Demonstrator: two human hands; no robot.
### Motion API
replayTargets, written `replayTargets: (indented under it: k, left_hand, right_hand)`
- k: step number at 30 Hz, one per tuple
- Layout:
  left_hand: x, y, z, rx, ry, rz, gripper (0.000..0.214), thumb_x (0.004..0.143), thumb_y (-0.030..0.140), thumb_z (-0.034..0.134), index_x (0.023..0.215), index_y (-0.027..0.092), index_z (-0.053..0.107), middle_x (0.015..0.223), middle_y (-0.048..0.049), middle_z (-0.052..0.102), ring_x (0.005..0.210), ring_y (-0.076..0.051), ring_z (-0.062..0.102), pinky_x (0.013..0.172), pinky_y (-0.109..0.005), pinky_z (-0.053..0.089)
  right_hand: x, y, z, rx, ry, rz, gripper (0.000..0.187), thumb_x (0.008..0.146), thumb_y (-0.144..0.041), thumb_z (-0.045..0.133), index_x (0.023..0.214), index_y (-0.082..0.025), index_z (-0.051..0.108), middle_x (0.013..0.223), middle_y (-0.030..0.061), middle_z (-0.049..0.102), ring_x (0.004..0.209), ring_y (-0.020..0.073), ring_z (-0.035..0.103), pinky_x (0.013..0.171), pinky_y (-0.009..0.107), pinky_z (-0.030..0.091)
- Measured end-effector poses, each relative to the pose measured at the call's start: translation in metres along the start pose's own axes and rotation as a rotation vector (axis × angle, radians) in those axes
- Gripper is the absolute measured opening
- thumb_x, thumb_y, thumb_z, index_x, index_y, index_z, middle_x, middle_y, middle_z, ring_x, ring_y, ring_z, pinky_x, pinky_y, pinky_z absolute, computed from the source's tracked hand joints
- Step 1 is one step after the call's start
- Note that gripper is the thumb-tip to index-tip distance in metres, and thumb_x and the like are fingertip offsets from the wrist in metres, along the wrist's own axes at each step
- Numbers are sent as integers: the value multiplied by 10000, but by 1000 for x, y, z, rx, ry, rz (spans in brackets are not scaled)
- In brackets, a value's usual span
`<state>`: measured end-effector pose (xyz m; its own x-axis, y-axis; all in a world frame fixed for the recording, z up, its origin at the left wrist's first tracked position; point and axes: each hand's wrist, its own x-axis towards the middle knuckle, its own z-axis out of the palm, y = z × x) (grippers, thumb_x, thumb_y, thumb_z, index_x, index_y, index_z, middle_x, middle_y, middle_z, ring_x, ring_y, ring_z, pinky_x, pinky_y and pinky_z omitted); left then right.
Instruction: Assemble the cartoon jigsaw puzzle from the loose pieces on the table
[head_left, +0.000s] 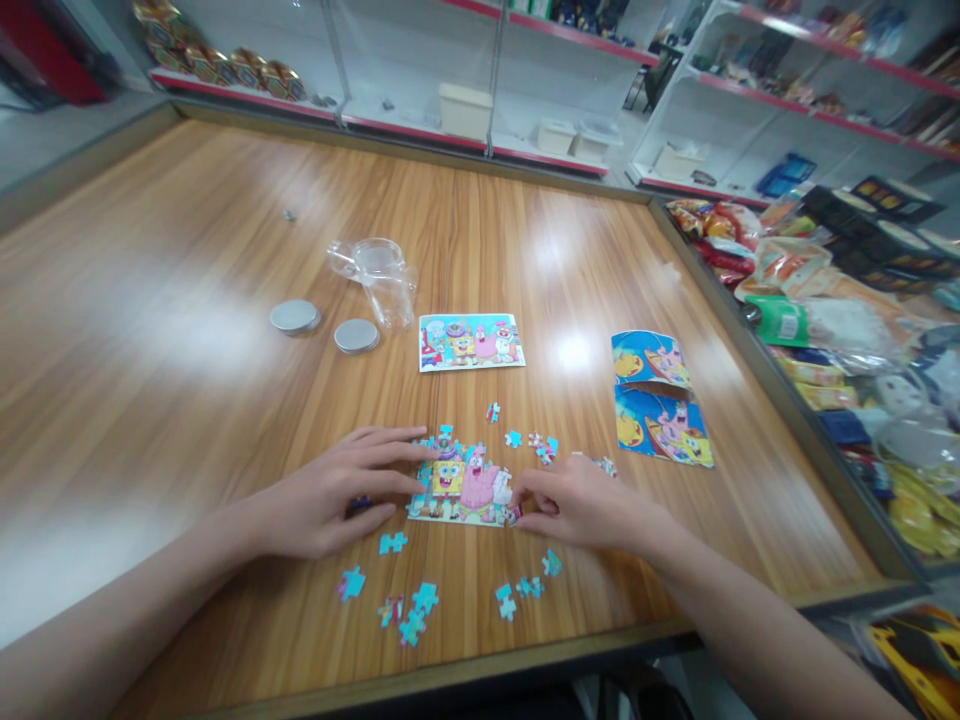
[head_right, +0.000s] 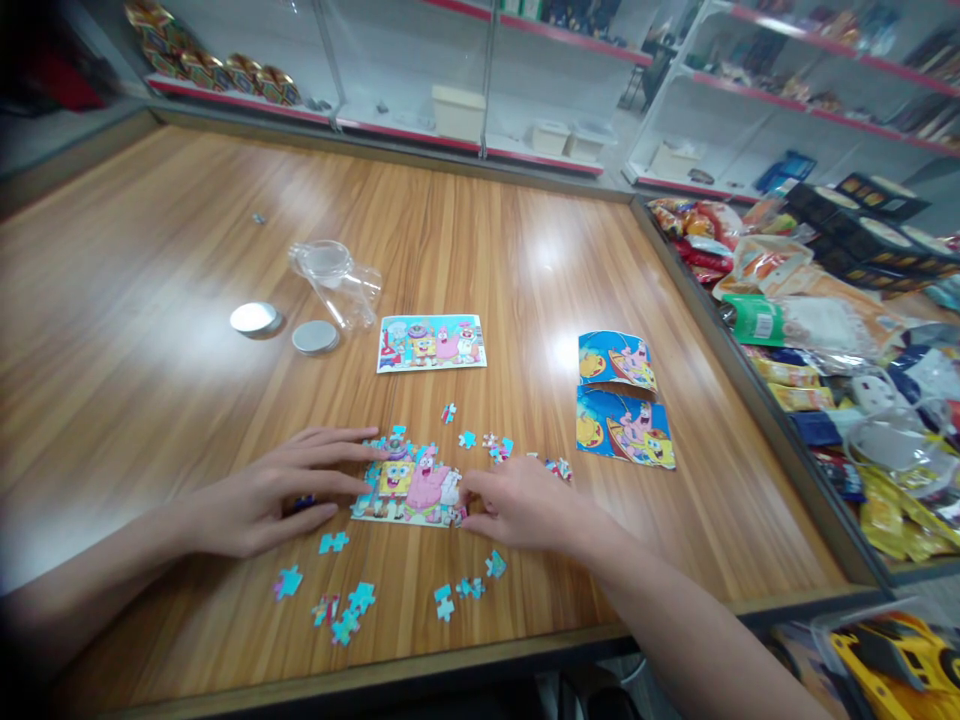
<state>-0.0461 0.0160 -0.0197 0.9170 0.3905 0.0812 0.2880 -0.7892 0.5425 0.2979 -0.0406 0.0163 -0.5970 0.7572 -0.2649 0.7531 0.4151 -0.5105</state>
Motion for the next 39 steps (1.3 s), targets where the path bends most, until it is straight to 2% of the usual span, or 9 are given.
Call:
replayTargets:
  k: [11, 14, 18, 24, 29, 31, 35, 37, 39]
  left_hand:
    - [1, 2, 0, -48, 29, -11, 410, 907, 175, 584, 1291, 306, 640, 1538, -13, 467, 1498, -309, 282, 1179, -519, 358]
    - [1, 2, 0, -49, 30, -15, 398, 906, 176, 589, 1280, 301, 648, 1538, -15, 467, 1497, -310, 286, 1182, -523, 355]
    - [1, 2, 1, -63, 36, -20, 380, 908, 182, 593, 1265, 292, 659, 1528, -21, 481, 1496, -310, 291, 1181, -525, 360]
    - [2, 1, 1, -98, 73, -16, 374, 900, 181, 608, 1249, 296, 674, 1492, -32, 524, 1477, -312, 331, 1176, -513, 370]
    - [1, 1, 2, -51, 39, -23, 397, 906, 178, 591, 1277, 308, 652, 1522, -17, 488, 1485, -311, 309, 1173, -522, 368]
    - [0, 0, 2, -35, 29, -23, 393, 910, 184, 587, 1279, 303, 648, 1531, -14, 475, 1492, -309, 293, 1171, -524, 370]
    - [-1, -1, 2, -31, 30, -12, 398, 908, 184, 589, 1286, 299, 640, 1533, -17, 473, 1494, -307, 286, 1169, -529, 372]
    - [0, -2, 2, -33, 29, -12, 406, 906, 179, 592, 1291, 301, 637, 1533, -19, 473, 1493, -307, 287, 1168, -530, 371]
    - [0, -2, 3, -33, 29, -15, 404, 906, 174, 591, 1287, 298, 640, 1532, -20, 473, 1494, -306, 285, 1171, -533, 366]
  right_hand:
    - [-1, 1, 9, -36, 47, -12, 112, 820, -291, 750, 886, -212, 707, 668, -20, 659, 585, 113, 546, 539, 247, 256]
    - [-3, 5, 8, -35, 113, -97, 110, 894, -309, 669, 923, -210, 708, 628, -24, 639, 554, 110, 528, 541, 257, 276]
    - [-3, 9, 11, 0, 215, -227, 174, 968, -269, 545, 917, -196, 693, 724, 8, 703, 620, 114, 595, 604, 264, 351]
    - [-1, 4, 21, -1, 142, -264, 151, 885, -149, 548, 800, -199, 662, 673, -10, 675, 580, 105, 579, 561, 251, 336]
    - [-4, 12, 14, 32, 433, -199, 165, 933, -246, 563, 816, -201, 670, 574, -40, 584, 516, 89, 508, 541, 244, 332]
    - [-4, 18, 8, 30, 497, -157, 189, 952, -266, 558, 825, -190, 675, 537, -50, 533, 483, 84, 458, 527, 245, 318]
    - [-2, 23, 5, 33, 465, -157, 186, 970, -270, 561, 896, -195, 715, 573, -42, 577, 490, 78, 470, 533, 238, 323]
    - [0, 21, 7, 27, 359, -182, 158, 959, -297, 601, 1016, -227, 731, 624, -36, 632, 518, 85, 514, 542, 239, 328]
    - [1, 16, 10, -16, 220, -167, 247, 923, -358, 666, 1143, -255, 708, 637, -31, 651, 540, 110, 547, 537, 252, 311]
